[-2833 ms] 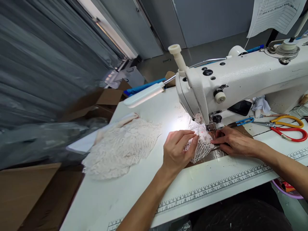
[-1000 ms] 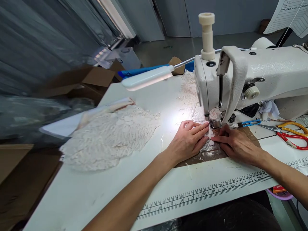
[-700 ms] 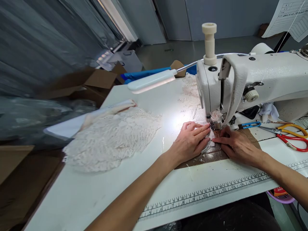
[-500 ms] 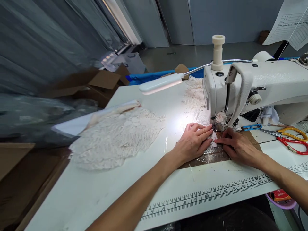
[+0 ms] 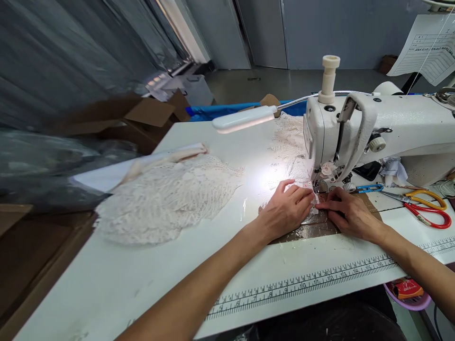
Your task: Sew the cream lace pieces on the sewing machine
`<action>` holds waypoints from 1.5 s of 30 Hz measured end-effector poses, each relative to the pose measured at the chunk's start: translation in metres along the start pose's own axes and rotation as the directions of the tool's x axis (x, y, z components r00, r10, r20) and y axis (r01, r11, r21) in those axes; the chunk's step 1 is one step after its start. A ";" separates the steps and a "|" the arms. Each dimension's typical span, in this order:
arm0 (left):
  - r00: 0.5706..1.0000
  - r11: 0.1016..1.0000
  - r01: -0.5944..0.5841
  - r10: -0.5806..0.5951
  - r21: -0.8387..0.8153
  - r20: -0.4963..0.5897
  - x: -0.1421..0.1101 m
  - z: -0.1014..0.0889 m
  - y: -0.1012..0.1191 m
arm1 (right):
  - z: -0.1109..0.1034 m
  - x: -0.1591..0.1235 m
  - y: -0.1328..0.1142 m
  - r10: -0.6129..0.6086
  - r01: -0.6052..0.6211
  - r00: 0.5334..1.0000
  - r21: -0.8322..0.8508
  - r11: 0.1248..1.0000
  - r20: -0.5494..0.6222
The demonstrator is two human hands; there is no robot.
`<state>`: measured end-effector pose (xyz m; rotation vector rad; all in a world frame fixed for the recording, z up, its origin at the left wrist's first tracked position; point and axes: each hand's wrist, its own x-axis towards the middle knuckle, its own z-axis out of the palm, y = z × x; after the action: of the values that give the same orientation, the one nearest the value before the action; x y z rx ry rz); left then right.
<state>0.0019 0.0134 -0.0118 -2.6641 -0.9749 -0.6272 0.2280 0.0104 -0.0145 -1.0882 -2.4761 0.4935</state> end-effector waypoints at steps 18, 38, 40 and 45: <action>0.994 0.991 0.097 -0.093 -0.095 0.049 0.000 0.001 -0.003 | -0.003 0.004 -0.006 -0.035 0.036 0.999 -0.048 0.998 0.006; 0.974 0.966 0.227 -0.222 0.127 -0.051 0.012 0.004 0.011 | -0.012 0.005 -0.001 0.042 -0.030 0.991 0.095 0.995 -0.126; 0.983 0.984 0.162 -0.156 0.067 -0.092 0.011 -0.002 0.004 | -0.011 0.005 0.001 0.034 -0.016 0.989 0.123 0.992 -0.144; 0.993 0.969 -0.087 0.067 -0.232 -0.095 0.009 -0.010 -0.010 | -0.008 0.006 0.003 0.043 -0.010 0.976 0.156 0.988 -0.214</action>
<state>-0.0020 0.0225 0.0019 -2.8348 -0.8141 -0.8838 0.2300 0.0179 -0.0074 -1.0545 -2.1987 0.5343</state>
